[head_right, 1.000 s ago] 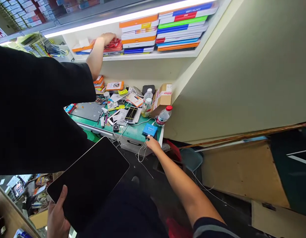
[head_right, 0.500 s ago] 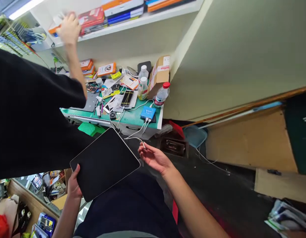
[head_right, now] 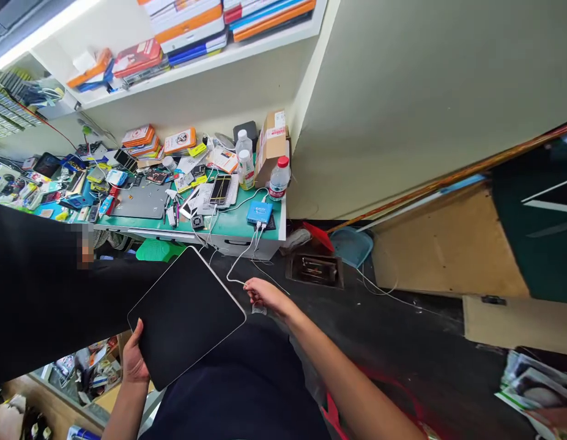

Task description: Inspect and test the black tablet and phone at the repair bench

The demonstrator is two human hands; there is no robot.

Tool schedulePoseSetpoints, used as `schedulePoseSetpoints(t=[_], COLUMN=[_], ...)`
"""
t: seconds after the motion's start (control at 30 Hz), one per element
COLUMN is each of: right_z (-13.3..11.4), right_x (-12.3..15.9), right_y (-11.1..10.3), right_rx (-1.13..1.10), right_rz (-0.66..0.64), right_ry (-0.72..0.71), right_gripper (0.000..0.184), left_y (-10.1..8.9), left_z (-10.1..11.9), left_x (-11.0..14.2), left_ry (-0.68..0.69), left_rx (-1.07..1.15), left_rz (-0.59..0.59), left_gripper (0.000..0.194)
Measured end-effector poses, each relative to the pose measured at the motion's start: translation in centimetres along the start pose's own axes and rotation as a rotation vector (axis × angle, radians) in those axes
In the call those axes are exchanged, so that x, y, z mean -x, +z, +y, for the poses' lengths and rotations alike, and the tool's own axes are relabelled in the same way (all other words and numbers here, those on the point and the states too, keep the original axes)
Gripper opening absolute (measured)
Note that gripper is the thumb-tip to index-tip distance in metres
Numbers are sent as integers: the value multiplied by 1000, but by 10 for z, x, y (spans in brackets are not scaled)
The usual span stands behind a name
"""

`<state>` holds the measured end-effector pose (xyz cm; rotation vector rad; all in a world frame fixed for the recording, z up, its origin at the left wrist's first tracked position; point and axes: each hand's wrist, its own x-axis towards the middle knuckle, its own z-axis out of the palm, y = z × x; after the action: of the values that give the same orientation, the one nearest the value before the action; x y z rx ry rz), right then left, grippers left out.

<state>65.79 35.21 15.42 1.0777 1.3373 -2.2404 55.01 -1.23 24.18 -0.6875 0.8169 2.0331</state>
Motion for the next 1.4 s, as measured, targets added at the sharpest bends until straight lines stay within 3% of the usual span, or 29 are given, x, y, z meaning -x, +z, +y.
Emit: schedulePoseSetpoints(t=[0.13, 0.23, 0.3, 0.5, 0.8, 0.93, 1.0, 1.07, 1.13, 1.2, 1.27, 1.3, 1.33, 1.4], right_z=[-3, -25, -42, -59, -56, -53, -47, -39, -34, -34, -39, -44, -49, -60], right_x=[-45, -85, -111, -148, -136, -115, -97, -73, -41, -2, 41, 64, 86, 125], right_y=[0, -6, -11, -23, -30, -31, -26, -13, 8, 34, 61, 74, 87, 109], right_rx=[84, 96, 89, 108, 220, 296, 332, 352, 339, 250, -153, -268, -324, -286], right_rz=[211, 321, 329, 305, 350, 345, 346, 344, 297, 139, -240, -333, -381, -345], right_ry=[-75, -119, -97, 14, 70, 92, 89, 51, -4, -33, -69, -74, -79, -197], right_gripper=[17, 37, 41, 32, 31, 34, 46, 62, 62, 49, 62, 70, 73, 69], left_y=[-6, -4, -3, -14, -32, -35, -35, -35, -33, -29, -23, -20, -17, -10], left_z=[4, 5, 6, 5, 11, 17, 18, 17, 14, 12, 11, 12, 13, 13], left_x=[2, 5, 9, 19, 19, 11, 6, 3, 2, 3, 2, 0, -3, -16], left_ry=[-56, -45, -13, 144, 181, 128, 109, 101, 94, 86, 69, 57, 36, -24], left_rx=[-17, -30, -44, 1, 41, 46, 62, 85, 104, 112, 109, 101, 82, 28], left_rz=[-402, -527, -478, -90, -42, -54, -45, -16, 34, 105, 168, 187, 192, 175], left_gripper=[79, 79, 79, 72, 66, 68, 65, 61, 57, 54, 54, 54, 56, 58])
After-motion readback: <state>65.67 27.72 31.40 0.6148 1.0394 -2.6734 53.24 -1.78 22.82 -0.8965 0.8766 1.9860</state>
